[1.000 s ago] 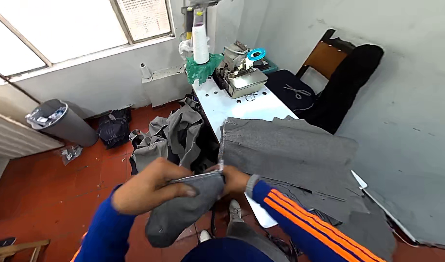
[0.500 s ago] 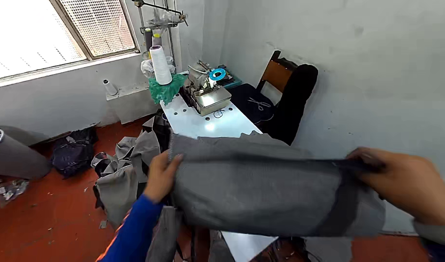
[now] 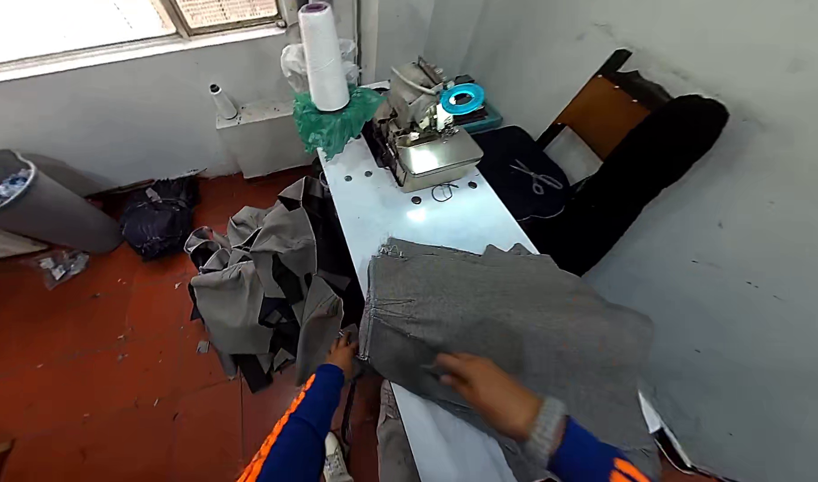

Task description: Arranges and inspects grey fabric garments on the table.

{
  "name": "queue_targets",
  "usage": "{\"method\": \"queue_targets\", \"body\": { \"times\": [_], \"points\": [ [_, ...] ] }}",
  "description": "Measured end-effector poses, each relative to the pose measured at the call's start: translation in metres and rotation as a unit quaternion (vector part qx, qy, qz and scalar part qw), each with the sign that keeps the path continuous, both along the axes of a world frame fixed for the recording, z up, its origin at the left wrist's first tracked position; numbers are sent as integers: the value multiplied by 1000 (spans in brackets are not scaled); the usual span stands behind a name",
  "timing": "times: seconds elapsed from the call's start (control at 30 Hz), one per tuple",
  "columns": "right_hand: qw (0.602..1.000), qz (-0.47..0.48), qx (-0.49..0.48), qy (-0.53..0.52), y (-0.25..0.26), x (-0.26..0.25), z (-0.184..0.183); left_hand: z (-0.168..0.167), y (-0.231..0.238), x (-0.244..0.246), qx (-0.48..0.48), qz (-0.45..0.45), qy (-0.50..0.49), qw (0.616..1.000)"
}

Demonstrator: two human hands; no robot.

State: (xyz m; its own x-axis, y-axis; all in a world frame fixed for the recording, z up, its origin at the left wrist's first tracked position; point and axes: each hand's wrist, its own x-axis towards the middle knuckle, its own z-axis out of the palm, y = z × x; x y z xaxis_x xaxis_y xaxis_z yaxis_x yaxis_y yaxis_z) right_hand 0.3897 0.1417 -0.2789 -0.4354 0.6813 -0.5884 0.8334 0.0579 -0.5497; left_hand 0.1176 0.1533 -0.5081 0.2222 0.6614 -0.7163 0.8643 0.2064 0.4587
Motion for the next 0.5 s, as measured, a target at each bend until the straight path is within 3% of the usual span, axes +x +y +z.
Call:
{"method": "queue_targets", "body": {
  "times": [0.07, 0.13, 0.27, 0.5],
  "points": [
    [998, 39, -25, -53, 4, -39, -14, -11, -8, 8, -2, -20, 8, 1000],
    [993, 44, -11, -111, 9, -66, -27, 0, -11, 0, -12, -30, 7, 999],
    [982, 46, 23, -183, 12, -105, -55, 46, -23, -47, -56, -30, -44, 997],
    [980, 50, 44, -188, 1, -150, -78, 127, -60, -74, 21, -54, -70, 996]
  ]
}}
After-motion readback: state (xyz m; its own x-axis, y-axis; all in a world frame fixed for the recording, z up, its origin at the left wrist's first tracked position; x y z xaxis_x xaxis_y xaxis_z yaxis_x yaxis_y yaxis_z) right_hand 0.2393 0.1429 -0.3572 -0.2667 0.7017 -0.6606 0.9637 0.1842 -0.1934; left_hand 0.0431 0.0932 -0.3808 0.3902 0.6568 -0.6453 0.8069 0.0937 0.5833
